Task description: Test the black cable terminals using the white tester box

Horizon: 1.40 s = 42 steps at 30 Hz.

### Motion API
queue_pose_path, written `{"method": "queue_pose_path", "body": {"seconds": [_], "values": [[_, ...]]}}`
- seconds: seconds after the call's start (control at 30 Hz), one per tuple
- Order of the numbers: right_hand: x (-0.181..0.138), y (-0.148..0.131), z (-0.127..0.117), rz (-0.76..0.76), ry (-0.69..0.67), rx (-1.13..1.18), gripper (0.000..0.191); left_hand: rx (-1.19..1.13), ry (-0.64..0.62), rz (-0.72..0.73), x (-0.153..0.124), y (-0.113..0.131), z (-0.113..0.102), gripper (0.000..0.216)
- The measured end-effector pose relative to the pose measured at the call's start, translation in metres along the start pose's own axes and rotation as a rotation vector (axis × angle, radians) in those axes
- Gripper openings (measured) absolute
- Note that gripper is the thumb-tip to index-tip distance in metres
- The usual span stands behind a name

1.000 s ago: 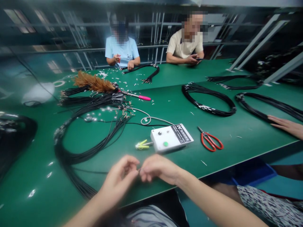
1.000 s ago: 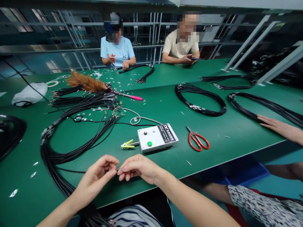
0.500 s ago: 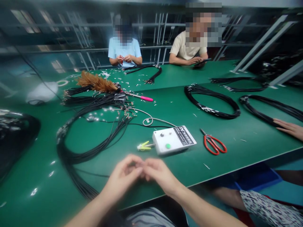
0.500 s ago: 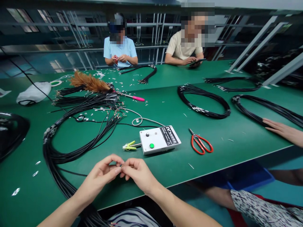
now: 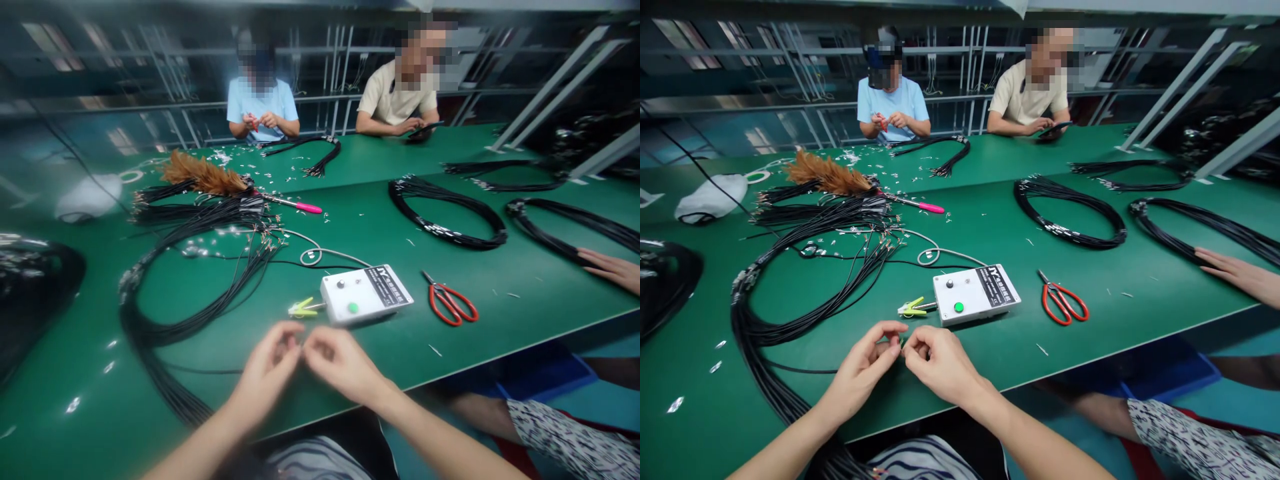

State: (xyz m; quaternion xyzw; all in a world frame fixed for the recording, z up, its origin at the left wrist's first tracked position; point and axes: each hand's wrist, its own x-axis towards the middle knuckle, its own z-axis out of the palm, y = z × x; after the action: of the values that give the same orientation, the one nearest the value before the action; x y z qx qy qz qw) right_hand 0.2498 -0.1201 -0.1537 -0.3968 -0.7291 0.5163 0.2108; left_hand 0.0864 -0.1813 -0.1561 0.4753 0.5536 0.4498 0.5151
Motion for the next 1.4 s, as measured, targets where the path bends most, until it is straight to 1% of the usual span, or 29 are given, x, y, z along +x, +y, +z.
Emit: {"method": "queue_pose_path", "body": {"seconds": [0.07,0.13,0.17,0.27,0.33,0.37,0.5,0.6,0.67,0.77,0.8,0.83,0.87,0.93,1.03,1.07,1.1,1.13,1.2,1.23,1.3,1.33,1.4], "values": [[0.0,0.002,0.002,0.017,0.004,0.035,0.012,0.009,-0.018,0.026,0.002,0.001,0.0,0.02],[0.0,0.004,0.002,0.036,-0.006,0.082,0.016,0.023,0.006,0.059,0.005,0.002,0.0,0.014],[0.0,0.005,0.002,0.043,-0.015,0.103,0.017,0.014,0.025,0.053,0.005,0.002,0.001,0.014],[-0.002,0.006,-0.001,0.049,-0.042,0.1,0.015,-0.057,0.033,-0.069,0.005,-0.001,0.0,0.02],[-0.002,0.005,-0.004,0.032,-0.043,0.026,0.012,-0.069,0.02,-0.129,0.002,-0.004,0.0,0.022],[-0.002,0.004,-0.005,0.012,-0.035,-0.026,0.012,-0.047,0.021,-0.127,0.001,-0.006,0.0,0.022],[-0.003,-0.002,-0.01,-0.103,0.024,-0.24,0.014,0.083,0.077,-0.036,-0.002,-0.012,-0.001,0.019],[-0.005,-0.004,-0.014,-0.196,0.06,-0.379,0.016,0.061,0.121,-0.017,0.0,-0.016,-0.002,0.019],[-0.008,-0.004,-0.014,-0.277,0.115,-0.484,0.014,0.023,0.135,-0.028,0.004,-0.017,-0.003,0.02],[-0.008,-0.004,-0.009,-0.411,0.221,-0.676,0.021,0.005,0.128,-0.024,0.008,-0.017,-0.004,0.018],[-0.006,-0.004,-0.006,-0.459,0.238,-0.741,0.018,0.016,0.117,-0.015,0.009,-0.016,-0.005,0.017],[-0.003,-0.004,-0.002,-0.507,0.242,-0.796,0.013,0.045,0.104,0.004,0.009,-0.016,-0.006,0.016],[-0.001,-0.004,0.001,-0.551,0.238,-0.838,0.012,0.097,0.091,0.036,0.009,-0.015,-0.008,0.016],[0.004,-0.004,0.005,-0.616,0.233,-0.884,0.023,0.251,0.071,0.15,0.008,-0.016,-0.011,0.017],[0.008,-0.004,0.002,-0.642,0.241,-0.894,0.028,0.44,0.052,0.35,0.008,-0.018,-0.016,0.02],[0.008,-0.004,-0.001,-0.641,0.25,-0.896,0.027,0.459,0.057,0.382,0.009,-0.019,-0.018,0.02],[0.01,-0.004,-0.005,-0.637,0.264,-0.897,0.026,0.457,0.071,0.384,0.011,-0.02,-0.019,0.02],[0.011,-0.005,-0.01,-0.626,0.28,-0.899,0.022,0.442,0.096,0.36,0.013,-0.02,-0.02,0.019],[0.018,-0.006,-0.02,-0.585,0.307,-0.917,0.007,0.372,0.15,0.261,0.02,-0.02,-0.023,0.017],[0.023,-0.006,-0.024,-0.561,0.31,-0.94,0.008,0.325,0.167,0.206,0.024,-0.019,-0.024,0.016],[0.035,-0.006,-0.029,-0.522,0.282,-1.008,0.027,0.227,0.185,0.119,0.032,-0.019,-0.026,0.016],[0.041,-0.005,-0.03,-0.512,0.25,-1.048,0.03,0.187,0.188,0.089,0.036,-0.019,-0.027,0.017],[0.05,-0.002,-0.03,-0.502,0.178,-1.111,0.021,0.133,0.189,0.049,0.041,-0.02,-0.028,0.017]]}}
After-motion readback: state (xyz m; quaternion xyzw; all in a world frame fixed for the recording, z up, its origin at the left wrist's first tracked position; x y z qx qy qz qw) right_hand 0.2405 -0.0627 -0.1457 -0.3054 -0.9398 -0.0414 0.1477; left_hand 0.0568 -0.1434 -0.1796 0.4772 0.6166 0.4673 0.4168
